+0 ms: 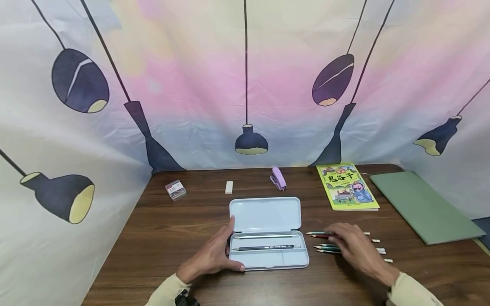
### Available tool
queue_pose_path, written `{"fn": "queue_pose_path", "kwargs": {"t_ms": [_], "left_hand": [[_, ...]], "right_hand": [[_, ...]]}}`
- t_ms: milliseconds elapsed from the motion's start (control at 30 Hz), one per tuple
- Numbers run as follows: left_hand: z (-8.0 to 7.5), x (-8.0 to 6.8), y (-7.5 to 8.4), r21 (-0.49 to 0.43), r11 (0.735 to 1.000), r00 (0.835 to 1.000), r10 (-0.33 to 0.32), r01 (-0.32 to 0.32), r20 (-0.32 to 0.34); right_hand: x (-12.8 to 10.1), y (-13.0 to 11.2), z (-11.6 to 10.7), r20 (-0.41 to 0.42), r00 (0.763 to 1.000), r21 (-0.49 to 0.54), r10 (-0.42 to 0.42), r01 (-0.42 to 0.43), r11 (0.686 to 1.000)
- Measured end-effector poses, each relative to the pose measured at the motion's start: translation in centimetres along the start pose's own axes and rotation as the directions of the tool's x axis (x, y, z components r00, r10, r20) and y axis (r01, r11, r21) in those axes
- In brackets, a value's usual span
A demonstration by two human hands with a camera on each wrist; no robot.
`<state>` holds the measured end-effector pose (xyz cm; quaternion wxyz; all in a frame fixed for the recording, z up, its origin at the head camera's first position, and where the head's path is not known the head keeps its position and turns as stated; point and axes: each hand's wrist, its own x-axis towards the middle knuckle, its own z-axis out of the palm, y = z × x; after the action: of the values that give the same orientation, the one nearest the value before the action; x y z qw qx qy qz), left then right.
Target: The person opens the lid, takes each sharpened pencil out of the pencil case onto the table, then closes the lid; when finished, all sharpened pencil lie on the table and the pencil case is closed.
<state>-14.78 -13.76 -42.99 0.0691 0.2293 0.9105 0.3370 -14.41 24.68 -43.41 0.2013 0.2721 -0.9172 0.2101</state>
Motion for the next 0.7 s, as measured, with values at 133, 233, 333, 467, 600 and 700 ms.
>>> {"fn": "queue_pose_path", "kwargs": {"t_ms": [133,233,333,467,600,700], "left_hand": [[0.0,0.1,-0.1,0.017,1.000,1.000,0.020,-0.020,0.000],[0.0,0.1,-0.2,0.023,0.999,1.000,0.023,-0.023,-0.002],[0.2,0.0,-0.2,0.004,1.000,1.000,0.015,-0.015,-0.003],[0.2,0.3,-0.1,-0.008,1.000,1.000,0.025,-0.025,-0.012],[0.0,0.4,0.1,0.000,1.000,1.000,0.026,-0.026,-0.015],[0.0,0.1,0.1,-0.006,1.000,1.000,0.001,-0.001,-0.009]], "right_hand": [[1.6,-1.9,1.4,0.047,0.998,-0.008,-0.046,0.046,0.999],[2.6,-3.2,2.3,0.113,0.992,0.039,-0.057,0.053,0.998],[3.2,-4.3,2.9,0.173,0.983,0.057,-0.064,0.055,0.997],[3.8,-5.2,3.7,0.228,0.971,0.023,-0.071,0.068,0.997],[3.9,-5.6,4.2,0.279,0.957,-0.012,-0.076,0.083,0.997],[3.8,-5.8,4.4,0.307,0.948,-0.005,-0.083,0.088,0.996]]}}
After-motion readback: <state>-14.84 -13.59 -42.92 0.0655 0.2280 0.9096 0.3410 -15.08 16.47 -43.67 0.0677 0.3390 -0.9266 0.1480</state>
